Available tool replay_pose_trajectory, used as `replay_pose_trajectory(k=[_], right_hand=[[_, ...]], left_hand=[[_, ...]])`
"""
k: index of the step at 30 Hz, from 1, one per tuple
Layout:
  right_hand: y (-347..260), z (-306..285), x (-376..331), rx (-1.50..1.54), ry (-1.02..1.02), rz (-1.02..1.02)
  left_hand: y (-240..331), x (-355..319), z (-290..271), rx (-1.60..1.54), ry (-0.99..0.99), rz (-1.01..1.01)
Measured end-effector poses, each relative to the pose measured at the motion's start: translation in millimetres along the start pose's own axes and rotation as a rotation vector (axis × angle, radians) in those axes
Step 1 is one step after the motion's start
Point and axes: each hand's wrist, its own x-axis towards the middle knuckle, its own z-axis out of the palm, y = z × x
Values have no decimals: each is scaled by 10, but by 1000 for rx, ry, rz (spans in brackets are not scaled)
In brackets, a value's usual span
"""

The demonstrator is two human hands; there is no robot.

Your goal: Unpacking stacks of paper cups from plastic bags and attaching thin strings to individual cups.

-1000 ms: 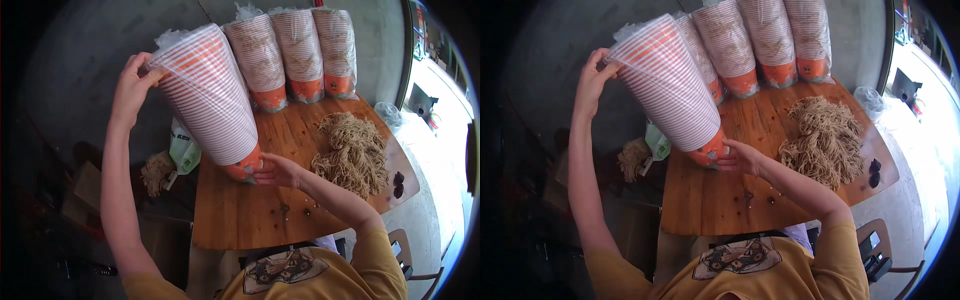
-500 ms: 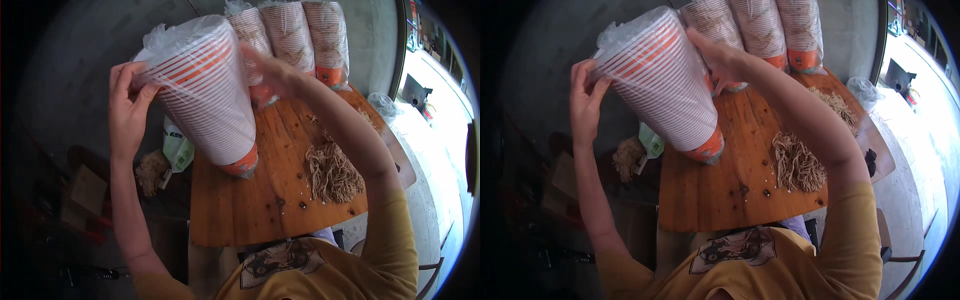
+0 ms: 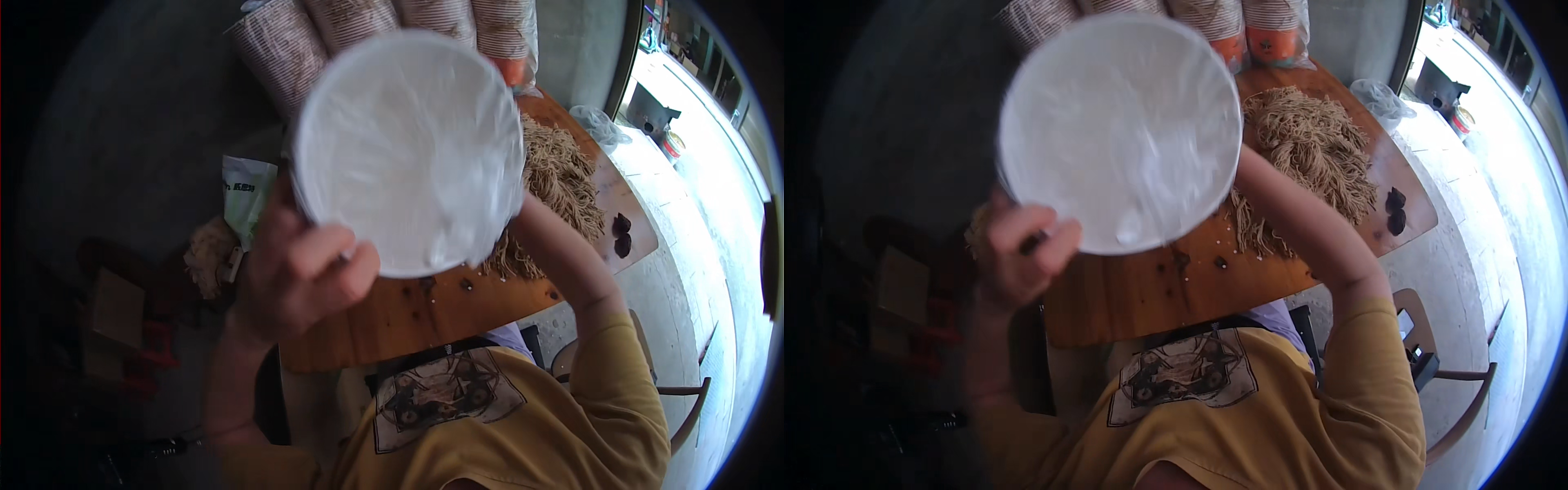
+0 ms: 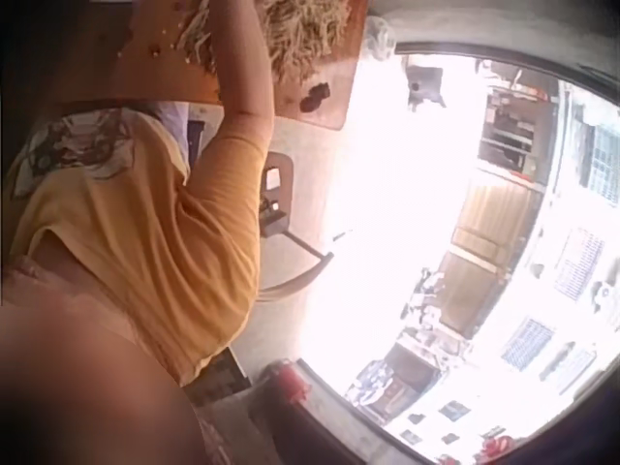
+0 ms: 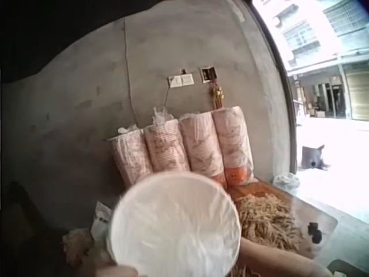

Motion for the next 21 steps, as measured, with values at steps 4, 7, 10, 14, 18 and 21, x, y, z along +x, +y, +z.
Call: replay_pose_trajectory(k=[4, 7, 10, 14, 18, 21], right_hand=[[177, 241, -154, -52, 218, 11], [214, 334, -363, -84, 394, 38], [242, -72, -529, -302, 289, 85], [96, 54, -789, -874, 495, -138], [135, 429, -1460, -1208, 563, -375], [367, 820, -1751, -1607, 335, -134]], left_hand=[[415, -525, 382, 158, -111, 22], [748, -869, 617, 265, -166, 38], [939, -1017, 835, 249, -218, -28], [1039, -1221, 914, 449, -313, -104], [1160, -1184, 932, 398, -249, -303], [1317, -1101, 960, 317, -201, -396]])
